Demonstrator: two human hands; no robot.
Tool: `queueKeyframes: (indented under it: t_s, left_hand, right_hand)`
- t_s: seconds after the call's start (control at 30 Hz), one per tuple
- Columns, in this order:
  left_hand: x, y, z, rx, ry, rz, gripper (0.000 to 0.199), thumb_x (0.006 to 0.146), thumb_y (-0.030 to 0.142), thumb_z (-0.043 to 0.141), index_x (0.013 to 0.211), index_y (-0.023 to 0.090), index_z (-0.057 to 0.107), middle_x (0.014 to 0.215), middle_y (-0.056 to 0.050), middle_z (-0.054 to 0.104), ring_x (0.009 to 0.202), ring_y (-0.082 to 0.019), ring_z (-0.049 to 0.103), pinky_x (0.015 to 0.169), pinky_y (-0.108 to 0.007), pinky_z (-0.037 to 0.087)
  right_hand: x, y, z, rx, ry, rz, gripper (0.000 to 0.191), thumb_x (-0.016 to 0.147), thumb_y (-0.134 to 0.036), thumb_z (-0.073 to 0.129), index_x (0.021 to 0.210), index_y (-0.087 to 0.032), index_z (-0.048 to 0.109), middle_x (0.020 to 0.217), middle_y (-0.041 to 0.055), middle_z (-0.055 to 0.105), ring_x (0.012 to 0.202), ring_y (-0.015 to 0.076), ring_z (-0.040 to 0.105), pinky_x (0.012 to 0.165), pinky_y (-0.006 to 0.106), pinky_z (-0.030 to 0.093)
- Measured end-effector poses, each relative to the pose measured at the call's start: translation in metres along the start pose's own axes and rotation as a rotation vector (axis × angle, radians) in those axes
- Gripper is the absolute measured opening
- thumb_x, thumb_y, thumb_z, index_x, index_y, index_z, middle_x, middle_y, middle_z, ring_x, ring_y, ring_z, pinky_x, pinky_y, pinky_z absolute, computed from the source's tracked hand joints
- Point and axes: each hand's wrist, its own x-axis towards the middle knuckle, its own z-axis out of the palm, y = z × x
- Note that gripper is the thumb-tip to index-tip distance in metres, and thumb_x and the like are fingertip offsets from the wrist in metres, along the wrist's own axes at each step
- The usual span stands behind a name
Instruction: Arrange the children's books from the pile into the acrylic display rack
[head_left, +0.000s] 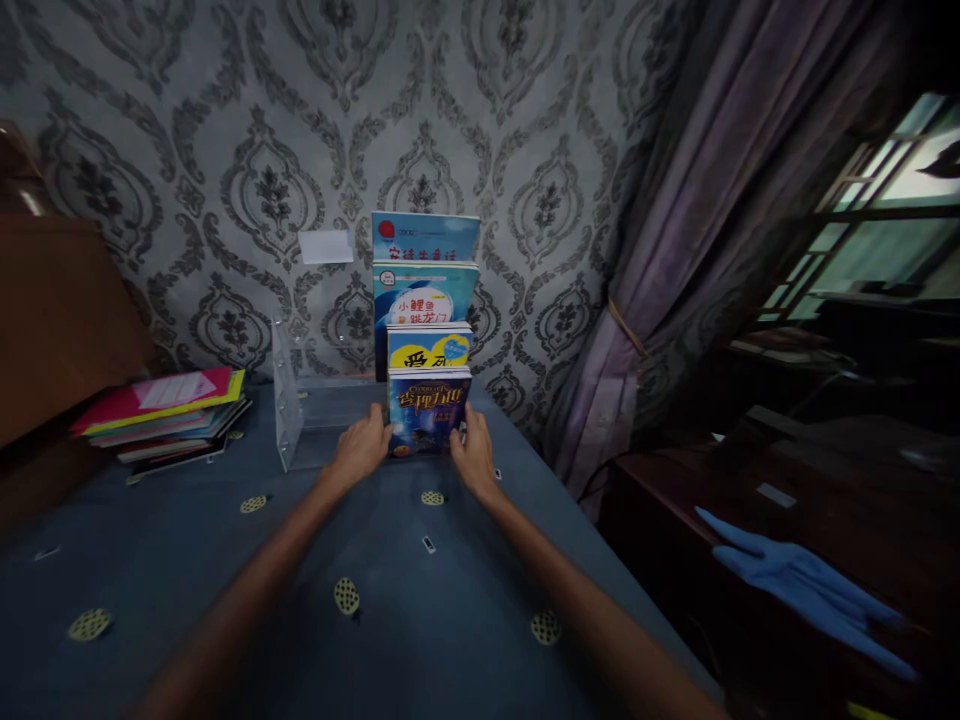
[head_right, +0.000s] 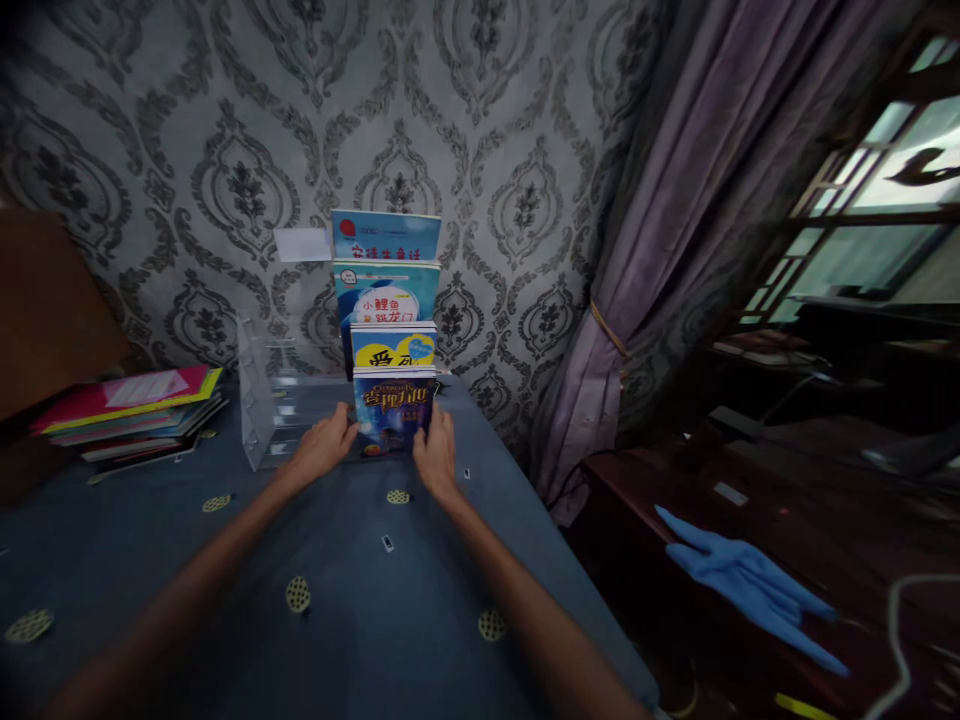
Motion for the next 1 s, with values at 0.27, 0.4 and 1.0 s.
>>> queueKeyframes:
  t_s: [0.27, 0.4, 1.0]
  left_hand:
    - [-0.028, -0.072, -0.010, -0.018, 0.155, 0.042, 0.030, 0.103, 0.027, 0.038, 0.132, 0.022, 0.047, 0.121, -0.008, 0.071, 0.108, -0.023, 0.069, 0.085, -0.031, 0.050]
    - [-0.044, -0.136, -0.018, 0.095, 0.308, -0.038, 0.028, 0.103, 0.027, 0.038, 0.125, 0.024, 0.055, 0.106, -0.005, 0.073, 0.097, -0.021, 0.070, 0.082, -0.029, 0.050]
    - [0.041, -0.311, -0.059, 0.357, 0.237, -0.398, 0.051, 0.099, 0.042, 0.033, 0.131, 0.011, 0.057, 0.140, -0.021, 0.059, 0.138, -0.036, 0.046, 0.109, -0.057, 0.037]
  right_hand:
    - [-0.035, -0.009, -0.002, 0.029, 0.014, 0.020, 0.061, 0.090, -0.033, 0.045, 0.150, -0.021, 0.042, 0.132, 0.0171, 0.056, 0.124, 0.0329, 0.054, 0.101, 0.057, 0.050]
    - [-0.067, -0.022, 0.001, 0.067, -0.068, 0.033, 0.058, 0.092, -0.038, 0.046, 0.149, -0.025, 0.045, 0.136, 0.0163, 0.054, 0.122, 0.0324, 0.058, 0.097, 0.055, 0.054]
    - [-0.093, -0.028, 0.011, 0.103, -0.408, 0.108, 0.042, 0.094, -0.037, 0.045, 0.126, -0.020, 0.067, 0.129, 0.0154, 0.061, 0.117, 0.0298, 0.063, 0.101, 0.050, 0.053]
